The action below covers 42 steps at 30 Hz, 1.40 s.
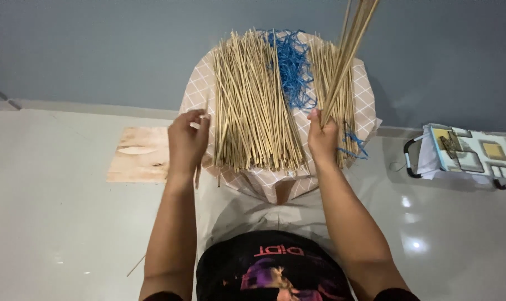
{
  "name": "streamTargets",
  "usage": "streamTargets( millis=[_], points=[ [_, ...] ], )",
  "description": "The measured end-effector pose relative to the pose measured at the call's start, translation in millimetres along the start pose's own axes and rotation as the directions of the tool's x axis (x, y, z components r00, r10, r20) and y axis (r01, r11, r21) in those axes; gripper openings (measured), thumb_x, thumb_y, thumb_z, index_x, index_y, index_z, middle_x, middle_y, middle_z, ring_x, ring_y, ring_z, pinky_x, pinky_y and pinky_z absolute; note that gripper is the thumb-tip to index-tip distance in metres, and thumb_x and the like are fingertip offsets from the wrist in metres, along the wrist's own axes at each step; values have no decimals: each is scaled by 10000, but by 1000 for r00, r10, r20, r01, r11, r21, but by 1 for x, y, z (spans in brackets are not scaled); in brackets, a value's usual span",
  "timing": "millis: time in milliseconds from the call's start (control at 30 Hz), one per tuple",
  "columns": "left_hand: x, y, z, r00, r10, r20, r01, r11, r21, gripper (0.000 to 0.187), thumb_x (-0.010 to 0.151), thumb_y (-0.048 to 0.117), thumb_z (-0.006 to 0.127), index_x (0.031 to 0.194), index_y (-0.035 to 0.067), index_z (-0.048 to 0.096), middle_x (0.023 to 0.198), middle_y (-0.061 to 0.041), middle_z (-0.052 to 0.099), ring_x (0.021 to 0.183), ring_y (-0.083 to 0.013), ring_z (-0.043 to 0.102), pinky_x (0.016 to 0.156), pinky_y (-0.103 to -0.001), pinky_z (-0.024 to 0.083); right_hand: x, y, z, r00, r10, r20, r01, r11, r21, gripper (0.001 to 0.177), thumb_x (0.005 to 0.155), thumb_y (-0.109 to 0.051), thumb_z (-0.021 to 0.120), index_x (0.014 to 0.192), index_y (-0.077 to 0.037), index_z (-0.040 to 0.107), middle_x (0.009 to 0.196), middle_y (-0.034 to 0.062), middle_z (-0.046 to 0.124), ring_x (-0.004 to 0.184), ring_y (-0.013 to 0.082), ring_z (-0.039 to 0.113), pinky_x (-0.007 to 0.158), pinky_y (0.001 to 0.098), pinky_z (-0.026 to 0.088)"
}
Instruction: Gathering bamboo sticks into bundles and tying them with blue plastic string.
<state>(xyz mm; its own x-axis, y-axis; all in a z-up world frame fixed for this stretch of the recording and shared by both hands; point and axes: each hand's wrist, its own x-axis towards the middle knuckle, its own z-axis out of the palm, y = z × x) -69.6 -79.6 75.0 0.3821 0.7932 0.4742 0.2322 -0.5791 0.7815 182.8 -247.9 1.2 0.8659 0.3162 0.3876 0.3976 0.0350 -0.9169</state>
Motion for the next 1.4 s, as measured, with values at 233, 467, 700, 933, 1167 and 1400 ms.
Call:
streamTargets(
  millis=[233,467,700,933,1167,1400],
  points=[
    [-78,29,68,974,-32,224,159,803,-574,210,893,109,790,1089,35,776,824,-118,703,589,-176,617,541,-301,527,-53,-45,7,942,6,335,-169,873,458,325,1007,-127,609,1303,-7,671,548,-59,449,431,24,442,449,221,404],
    [-108,34,118,964,-219,153,256,600,-758,134,896,77,795,1015,25,765,728,-52,678,555,-120,598,506,-251,486,-67,-45,2,942,163,295,-307,773,555,256,995,-254,678,1001,1,694,658,59,600,477,78,538,423,204,460],
    [-117,55,102,993,-75,88,115,724,-680,139,842,108,861,929,22,794,704,-115,706,632,-129,616,558,-307,520,-65,-57,-14,912,47,408,-312,724,615,269,1062,-301,577,1180,-67,520,628,-13,366,399,66,372,360,187,355],
    [-107,34,84,969,233,87,-153,835,-528,205,826,113,853,1021,80,801,819,-105,762,679,-243,731,582,-326,576,-46,-73,-14,975,42,219,-153,840,520,326,1029,-379,655,847,-114,599,740,38,583,647,124,609,620,243,528],
    [-49,-34,12,985,-106,133,104,994,24,276,933,233,715,1118,29,739,911,-195,745,830,-382,727,698,-483,562,39,-63,-43,1000,5,28,-19,838,546,360,1021,-445,688,937,-103,615,531,10,376,406,127,459,416,258,441],
    [-51,-72,3,828,-472,302,335,849,408,443,986,420,573,1095,51,794,876,-128,792,938,-416,747,796,-520,563,8,1,5,998,70,-9,-70,998,-6,347,1060,-413,616,847,-148,681,570,-19,520,516,100,530,519,269,406]
  ],
)
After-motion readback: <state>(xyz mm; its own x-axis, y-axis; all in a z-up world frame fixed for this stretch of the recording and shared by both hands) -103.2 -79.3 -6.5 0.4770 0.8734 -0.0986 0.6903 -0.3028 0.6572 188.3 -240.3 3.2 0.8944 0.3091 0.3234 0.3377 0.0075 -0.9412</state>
